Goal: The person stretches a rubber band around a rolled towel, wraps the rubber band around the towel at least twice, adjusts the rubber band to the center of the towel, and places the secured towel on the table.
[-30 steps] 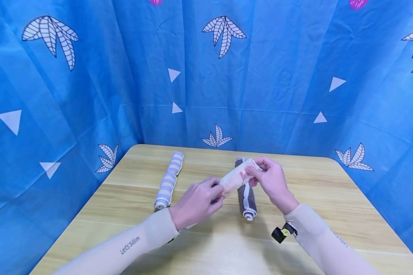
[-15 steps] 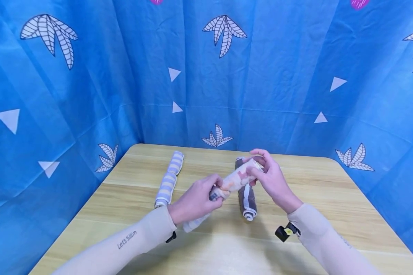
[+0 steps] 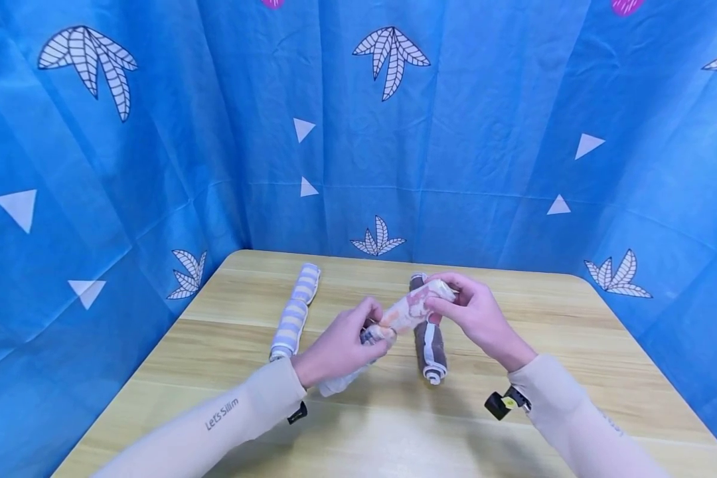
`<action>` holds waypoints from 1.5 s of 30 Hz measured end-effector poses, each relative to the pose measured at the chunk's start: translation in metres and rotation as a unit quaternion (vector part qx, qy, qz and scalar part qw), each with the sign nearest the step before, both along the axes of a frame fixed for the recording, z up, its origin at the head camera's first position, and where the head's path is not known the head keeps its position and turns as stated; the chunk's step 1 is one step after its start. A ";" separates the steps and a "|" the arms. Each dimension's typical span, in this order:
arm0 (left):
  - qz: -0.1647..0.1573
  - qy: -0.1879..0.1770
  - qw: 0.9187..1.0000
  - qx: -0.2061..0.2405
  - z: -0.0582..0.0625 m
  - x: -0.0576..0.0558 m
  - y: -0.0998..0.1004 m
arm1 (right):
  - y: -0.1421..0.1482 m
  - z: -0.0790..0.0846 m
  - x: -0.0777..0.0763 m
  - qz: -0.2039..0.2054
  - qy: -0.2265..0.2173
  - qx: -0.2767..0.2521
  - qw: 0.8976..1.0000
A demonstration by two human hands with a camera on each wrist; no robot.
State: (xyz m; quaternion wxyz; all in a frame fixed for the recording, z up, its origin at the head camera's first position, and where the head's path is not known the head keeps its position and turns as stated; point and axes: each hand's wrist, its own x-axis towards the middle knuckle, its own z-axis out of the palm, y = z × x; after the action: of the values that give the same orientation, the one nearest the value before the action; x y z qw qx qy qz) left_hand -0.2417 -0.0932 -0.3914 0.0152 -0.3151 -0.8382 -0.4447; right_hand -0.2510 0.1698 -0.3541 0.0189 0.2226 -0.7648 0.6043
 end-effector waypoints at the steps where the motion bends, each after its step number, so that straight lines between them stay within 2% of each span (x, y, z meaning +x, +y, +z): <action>1: 0.006 0.027 1.000 -0.009 -0.001 0.001 0.001 | -0.001 0.000 0.000 -0.012 0.003 0.001 1.000; 3: 0.020 0.093 0.995 -0.033 -0.003 0.003 0.004 | -0.004 0.000 0.001 -0.029 0.007 -0.001 1.000; 6: 0.044 0.191 0.978 -0.072 -0.006 0.003 0.006 | -0.008 0.001 0.002 -0.047 0.013 0.001 0.999; 9: 0.049 0.243 0.964 -0.095 -0.008 0.003 0.007 | -0.010 0.002 0.004 -0.060 0.013 0.010 0.998; 14: 0.037 0.271 0.956 -0.105 -0.008 0.004 0.006 | -0.013 0.004 0.005 -0.079 0.006 0.025 0.997; 19: 0.028 0.300 0.947 -0.110 -0.002 0.005 0.010 | -0.013 0.005 0.004 -0.104 -0.004 0.024 0.994; 26: 0.027 0.264 0.952 -0.154 0.002 0.012 0.012 | -0.016 0.002 0.003 -0.109 -0.019 0.037 0.993; 33: 0.036 0.281 0.948 -0.147 0.001 0.015 0.011 | -0.015 0.006 0.001 -0.109 -0.025 0.024 0.993; 35: 0.038 0.297 0.943 -0.146 0.000 0.016 0.010 | -0.014 0.006 0.000 -0.109 -0.031 0.023 0.993; 39: 0.034 0.345 0.926 -0.146 -0.002 0.016 0.008 | -0.011 0.005 -0.002 -0.111 -0.048 0.016 0.993; 41: 0.026 0.359 0.922 -0.142 -0.003 0.015 0.008 | -0.010 0.005 -0.003 -0.114 -0.056 0.011 0.992; 45: 0.015 0.349 0.929 -0.123 0.000 0.013 0.006 | -0.010 0.007 -0.004 -0.117 -0.063 0.000 0.991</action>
State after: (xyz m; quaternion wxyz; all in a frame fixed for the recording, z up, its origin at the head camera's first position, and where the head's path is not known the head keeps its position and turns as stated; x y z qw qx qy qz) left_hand -0.2291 -0.0871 -0.3914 0.2744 -0.4374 -0.8327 -0.1999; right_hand -0.2549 0.1602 -0.3466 0.0410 0.0933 -0.7851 0.6109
